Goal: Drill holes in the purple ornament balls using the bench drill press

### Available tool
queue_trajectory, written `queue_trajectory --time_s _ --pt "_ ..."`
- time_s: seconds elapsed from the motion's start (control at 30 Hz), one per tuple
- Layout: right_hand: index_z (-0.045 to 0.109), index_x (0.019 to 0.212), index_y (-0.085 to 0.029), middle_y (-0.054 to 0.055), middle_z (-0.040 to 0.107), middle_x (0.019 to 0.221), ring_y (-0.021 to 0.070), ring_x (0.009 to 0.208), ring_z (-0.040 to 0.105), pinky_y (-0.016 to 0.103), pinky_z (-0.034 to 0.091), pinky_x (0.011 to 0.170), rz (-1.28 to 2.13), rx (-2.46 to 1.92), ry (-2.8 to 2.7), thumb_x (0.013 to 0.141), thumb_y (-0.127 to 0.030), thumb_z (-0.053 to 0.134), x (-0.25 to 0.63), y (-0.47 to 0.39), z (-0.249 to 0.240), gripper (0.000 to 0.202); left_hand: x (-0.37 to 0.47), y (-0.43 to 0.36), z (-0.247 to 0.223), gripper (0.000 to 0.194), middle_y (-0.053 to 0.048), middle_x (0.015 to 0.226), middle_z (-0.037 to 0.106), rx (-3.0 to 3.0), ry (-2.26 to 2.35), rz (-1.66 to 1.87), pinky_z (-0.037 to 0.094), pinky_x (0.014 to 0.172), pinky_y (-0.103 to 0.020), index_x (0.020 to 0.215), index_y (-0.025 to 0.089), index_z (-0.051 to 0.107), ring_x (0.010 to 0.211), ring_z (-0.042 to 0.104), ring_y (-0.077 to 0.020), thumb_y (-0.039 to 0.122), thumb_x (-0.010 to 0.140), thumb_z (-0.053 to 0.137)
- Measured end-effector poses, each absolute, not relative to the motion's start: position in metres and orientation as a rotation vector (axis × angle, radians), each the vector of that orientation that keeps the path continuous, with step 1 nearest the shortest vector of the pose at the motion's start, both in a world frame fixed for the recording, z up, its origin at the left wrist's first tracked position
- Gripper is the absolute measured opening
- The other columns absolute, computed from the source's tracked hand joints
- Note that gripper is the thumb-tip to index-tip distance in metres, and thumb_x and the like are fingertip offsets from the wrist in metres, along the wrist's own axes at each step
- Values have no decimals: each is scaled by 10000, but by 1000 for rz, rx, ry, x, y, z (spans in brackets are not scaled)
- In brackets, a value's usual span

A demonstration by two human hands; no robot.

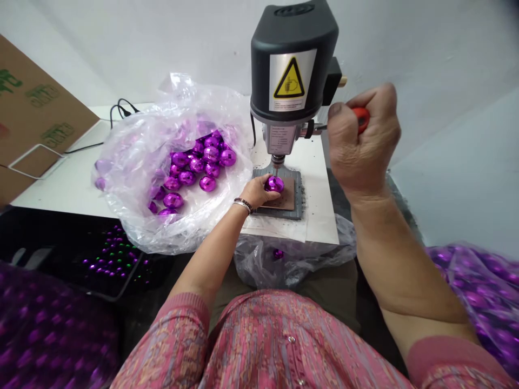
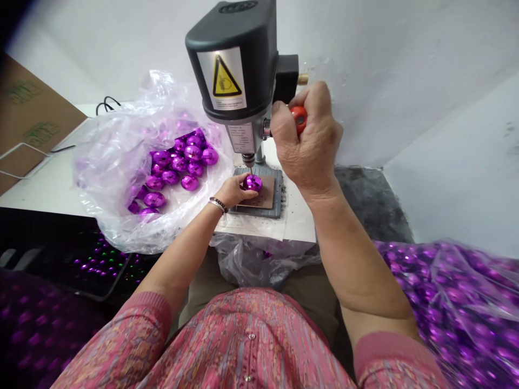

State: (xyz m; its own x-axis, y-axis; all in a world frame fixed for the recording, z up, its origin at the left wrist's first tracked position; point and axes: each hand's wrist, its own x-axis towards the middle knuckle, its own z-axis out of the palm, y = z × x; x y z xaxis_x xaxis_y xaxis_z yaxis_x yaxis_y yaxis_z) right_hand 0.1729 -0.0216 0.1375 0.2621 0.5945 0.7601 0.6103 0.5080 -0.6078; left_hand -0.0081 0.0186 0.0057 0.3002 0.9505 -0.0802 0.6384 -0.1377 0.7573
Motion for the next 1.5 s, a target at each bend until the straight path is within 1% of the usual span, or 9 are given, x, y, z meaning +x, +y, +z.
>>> queue_trajectory --time_s 0.13,0.27,0.4,0.53,0.8,0.97,1.1,1.3,1.5 --pt "387 818 -176 -33 417 736 34 654 364 206 378 693 -23 -1158 -1396 898 -358 544 173 -25 129 253 -8 21 4 530 13 854 694 1880 1427 561 473 759 -247 1140 154 700 772 602 -146 359 658 780" --pt "396 806 -185 -21 464 746 44 657 410 216 407 688 -68 -1155 -1402 905 -391 529 172 -28 123 264 -8 20 4 585 3 887 694 1883 1459 564 464 756 -252 1197 158 683 784 600 -151 365 658 779" --pt "424 828 -193 -14 503 767 55 665 446 231 434 693 -87 -1164 -1396 913 -415 524 174 -28 120 259 -4 18 9 489 3 844 685 1930 1477 548 465 748 -255 1105 159 705 769 589 -155 344 658 781" --pt "430 842 -194 -17 483 756 50 650 440 227 434 680 -64 -1159 -1413 926 -425 512 174 -28 119 259 -1 17 14 415 4 797 670 1961 1481 523 460 722 -257 1049 160 704 722 570 -149 323 673 771" --pt "413 808 -173 -23 417 713 42 626 359 207 380 615 -130 -1099 -1393 909 -377 526 172 -29 121 255 -1 16 15 386 12 784 649 1956 1452 519 417 665 -243 1037 155 692 691 538 -129 315 690 753" --pt "438 821 -191 -23 453 723 49 629 413 221 414 638 -124 -1129 -1456 905 -381 530 176 -33 111 227 0 15 15 394 17 761 647 1961 1486 530 408 647 -242 1033 153 700 681 536 -128 313 679 761" --pt "472 847 -198 -18 475 718 59 627 422 229 412 633 -182 -1130 -1496 908 -389 514 179 -37 96 205 0 16 13 453 8 802 670 1948 1483 540 440 689 -244 1083 157 701 718 562 -139 320 667 774" --pt "500 864 -201 9 493 753 85 663 440 258 431 666 -169 -1187 -1467 918 -426 477 176 -39 80 232 -2 17 11 508 -17 906 707 1934 1487 538 493 797 -268 1141 170 698 813 620 -168 346 672 783" --pt "509 837 -197 21 486 710 108 649 461 287 451 669 -240 -1222 -1400 896 -450 471 173 -38 67 262 -3 17 7 474 -31 947 722 1933 1494 533 511 885 -296 1124 191 703 907 656 -201 343 684 791"
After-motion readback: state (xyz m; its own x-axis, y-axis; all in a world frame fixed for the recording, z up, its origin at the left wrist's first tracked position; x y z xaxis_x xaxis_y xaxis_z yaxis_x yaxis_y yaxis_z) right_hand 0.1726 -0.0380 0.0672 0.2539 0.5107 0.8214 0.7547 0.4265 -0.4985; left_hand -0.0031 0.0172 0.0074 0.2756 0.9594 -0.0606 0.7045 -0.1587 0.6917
